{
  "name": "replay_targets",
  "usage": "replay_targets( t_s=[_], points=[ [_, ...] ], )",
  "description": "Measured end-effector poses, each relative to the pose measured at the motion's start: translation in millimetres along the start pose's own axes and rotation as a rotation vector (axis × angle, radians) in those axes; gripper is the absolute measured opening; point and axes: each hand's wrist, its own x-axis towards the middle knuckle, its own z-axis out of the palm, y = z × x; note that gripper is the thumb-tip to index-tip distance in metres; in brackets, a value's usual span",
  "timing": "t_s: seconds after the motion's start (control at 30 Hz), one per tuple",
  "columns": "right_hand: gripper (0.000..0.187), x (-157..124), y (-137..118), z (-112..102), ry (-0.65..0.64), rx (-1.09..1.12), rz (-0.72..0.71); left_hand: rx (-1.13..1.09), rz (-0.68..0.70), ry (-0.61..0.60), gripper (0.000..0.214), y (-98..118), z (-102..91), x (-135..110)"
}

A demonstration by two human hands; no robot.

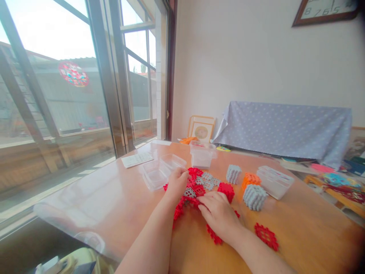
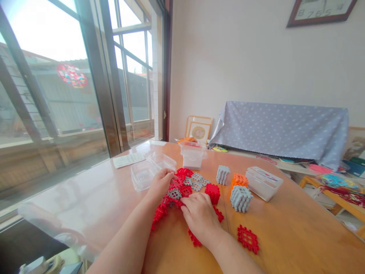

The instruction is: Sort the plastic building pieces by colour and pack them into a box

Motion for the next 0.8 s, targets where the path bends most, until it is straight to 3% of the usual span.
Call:
replay_targets(
  t_s=[0.13, 0.23, 0.4, 0.47, 0.57, 0.7, 0.8],
  points=[
    [0.027, 6.6, 14.8, 3.9, 0.136, 0.072, 0.174, 0.017, 0.009, -0.002, 0.017, -6.3, 0.5, 3.3],
    [0.03, 11.5, 25.6, 12.8, 0.16, 0.199, 0.278, 0.031, 0.04, 0.003, 0.017, -11.7, 1.4, 5.2],
    [0.051, 15.6, 30.5, 20.2, 0.19, 0.286, 0.222, 0.057, 0.101, 0.016, 0.021, -17.9, 3.6, 5.1],
    [0.042, 14.0, 24.8, 13.6, 0.223, 0.156, 0.167, 0.101, 0.112, 0.014, 0.02, -17.7, 3.4, 4.8],
    [0.014, 8.9, 10.6, 1.0, 0.139, -0.043, 0.071, 0.147, 0.118, 0.024, 0.019, -15.3, 2.1, 4.4],
    [0.012, 3.7, -5.0, -3.7, -0.028, -0.173, 0.013, 0.165, 0.105, 0.044, 0.017, -11.2, 0.9, 2.6],
    [0.009, 3.2, -7.5, -0.1, -0.079, -0.23, 0.005, 0.16, 0.104, 0.042, 0.017, -9.7, 0.8, 0.3]
  ],
)
